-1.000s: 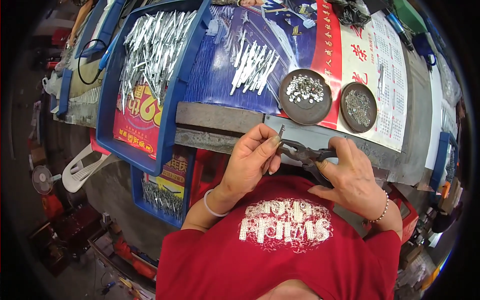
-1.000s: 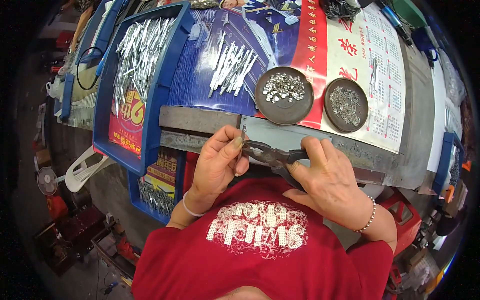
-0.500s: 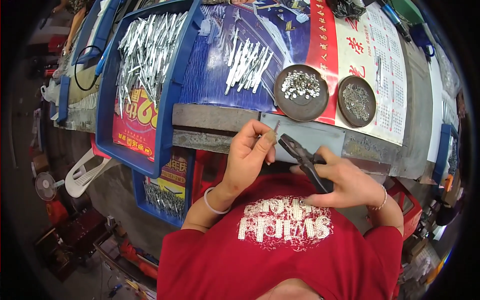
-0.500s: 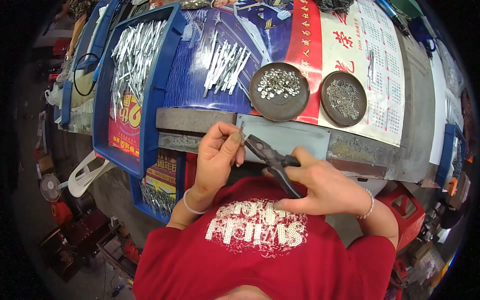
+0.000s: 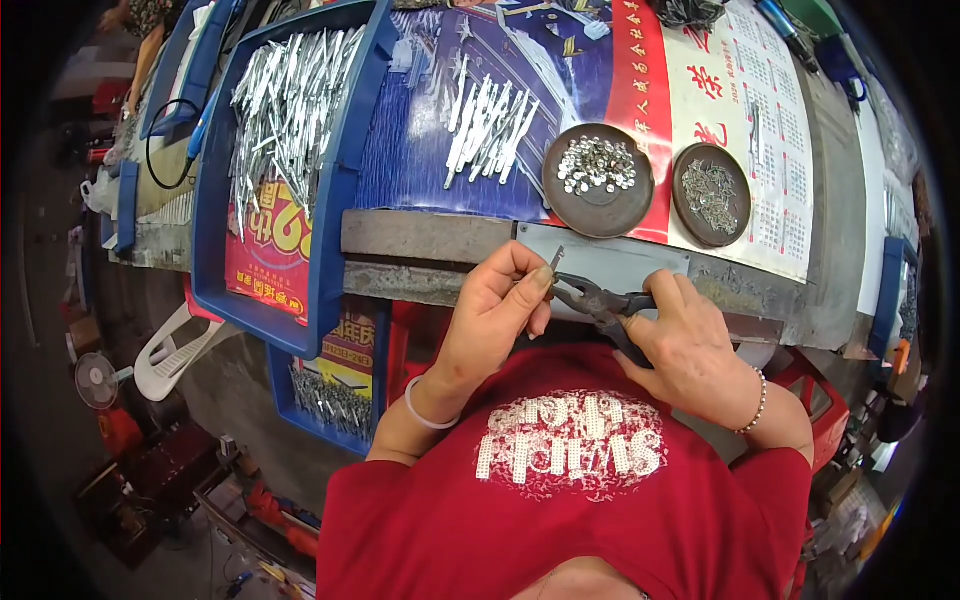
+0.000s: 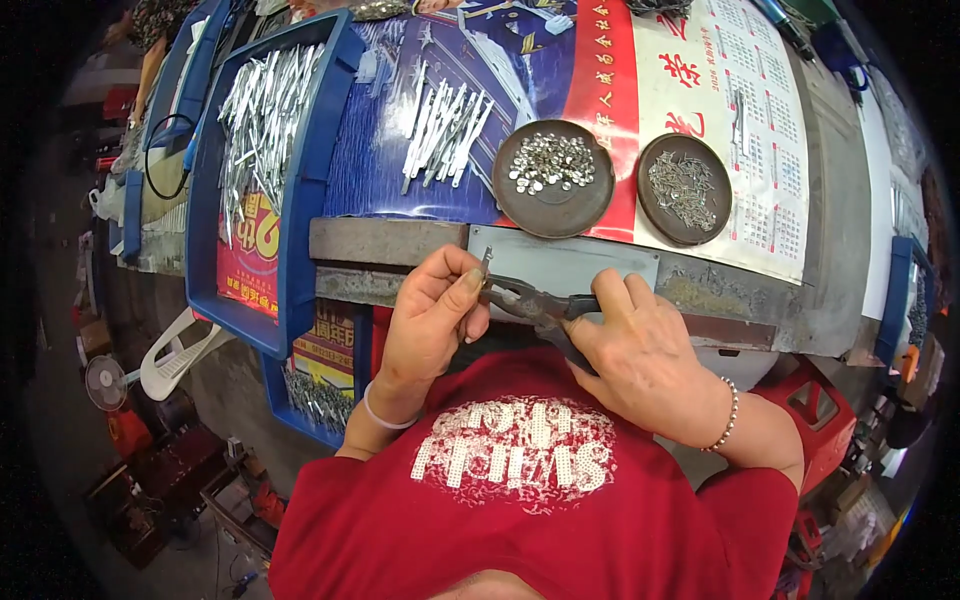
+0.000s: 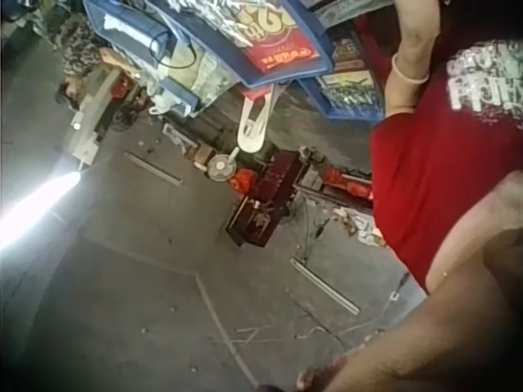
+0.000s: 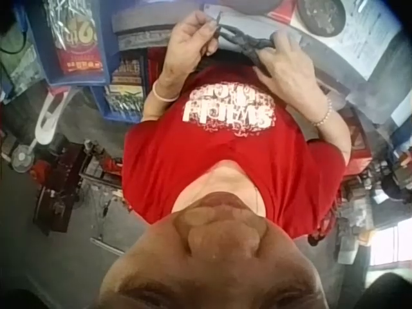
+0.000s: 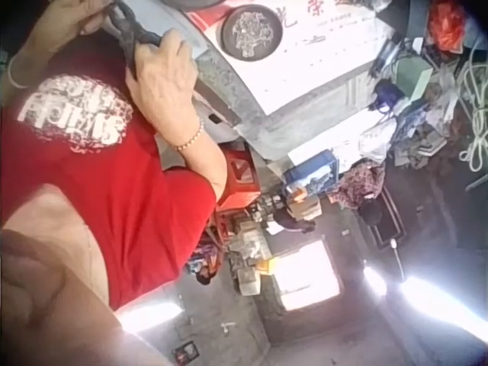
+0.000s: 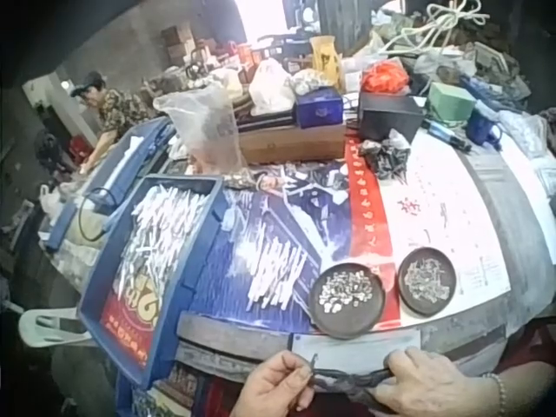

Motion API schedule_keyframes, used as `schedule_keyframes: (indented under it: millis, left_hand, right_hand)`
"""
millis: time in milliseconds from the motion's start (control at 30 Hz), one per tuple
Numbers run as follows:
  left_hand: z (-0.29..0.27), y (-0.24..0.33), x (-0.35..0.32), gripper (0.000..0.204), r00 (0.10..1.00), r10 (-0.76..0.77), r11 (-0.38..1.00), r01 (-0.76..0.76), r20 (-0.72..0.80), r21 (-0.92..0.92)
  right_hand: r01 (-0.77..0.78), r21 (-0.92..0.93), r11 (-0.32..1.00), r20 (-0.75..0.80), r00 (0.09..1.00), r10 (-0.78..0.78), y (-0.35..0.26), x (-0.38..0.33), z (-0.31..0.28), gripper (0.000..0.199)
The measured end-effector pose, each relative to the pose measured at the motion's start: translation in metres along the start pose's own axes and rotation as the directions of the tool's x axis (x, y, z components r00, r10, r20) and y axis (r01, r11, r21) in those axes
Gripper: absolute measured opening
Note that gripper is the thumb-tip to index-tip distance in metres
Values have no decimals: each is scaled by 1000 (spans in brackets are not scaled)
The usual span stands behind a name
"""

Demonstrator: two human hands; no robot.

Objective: The recorder uses pliers to assemble or crimp small metal pins and rings at a cluttered workshop workbench.

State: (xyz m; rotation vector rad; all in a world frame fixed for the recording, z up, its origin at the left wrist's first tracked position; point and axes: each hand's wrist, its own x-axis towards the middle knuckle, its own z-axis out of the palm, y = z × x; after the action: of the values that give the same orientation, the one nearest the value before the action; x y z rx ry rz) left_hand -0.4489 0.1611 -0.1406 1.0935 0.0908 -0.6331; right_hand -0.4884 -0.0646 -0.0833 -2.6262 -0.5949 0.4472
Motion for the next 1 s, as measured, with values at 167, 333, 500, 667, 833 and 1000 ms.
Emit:
schedule_keyframes:
  millis: [167, 333, 500, 667, 833, 1000]
  left_hand:
    - [-1, -7, 2, 15, 996, 80, 994, -78, -26, 81]
    - [-5, -12, 4, 15, 990, 129, 986, -122, -50, 115]
    - [-4, -10, 4, 15, 999, 32, 999, -32, -37, 3]
    - [-3, -8, 3, 15, 999, 18, 1000, -18, -32, 6]
    - [-6, -8, 2, 15, 1000, 20, 1000, -19, -18, 14]
    - [-8, -11, 0, 14, 999, 40, 996, -38, -20, 85]
  right_hand:
    - [-136, 525, 840, 316, 948, -43, 18, 9, -6, 39]
    - [-112, 362, 925, 325, 946, -12, 10, 4, -13, 48]
    - [-24, 105, 994, 86, 996, 15, 5, -1, 3, 41]
    - [-8, 55, 998, 37, 999, 6, 4, 2, 4, 35]
    - [-2, 3, 1000, -5, 1000, 2, 2, 2, 8, 32]
    - [3, 18, 1000, 56, 998, -4, 2, 1, 6, 33]
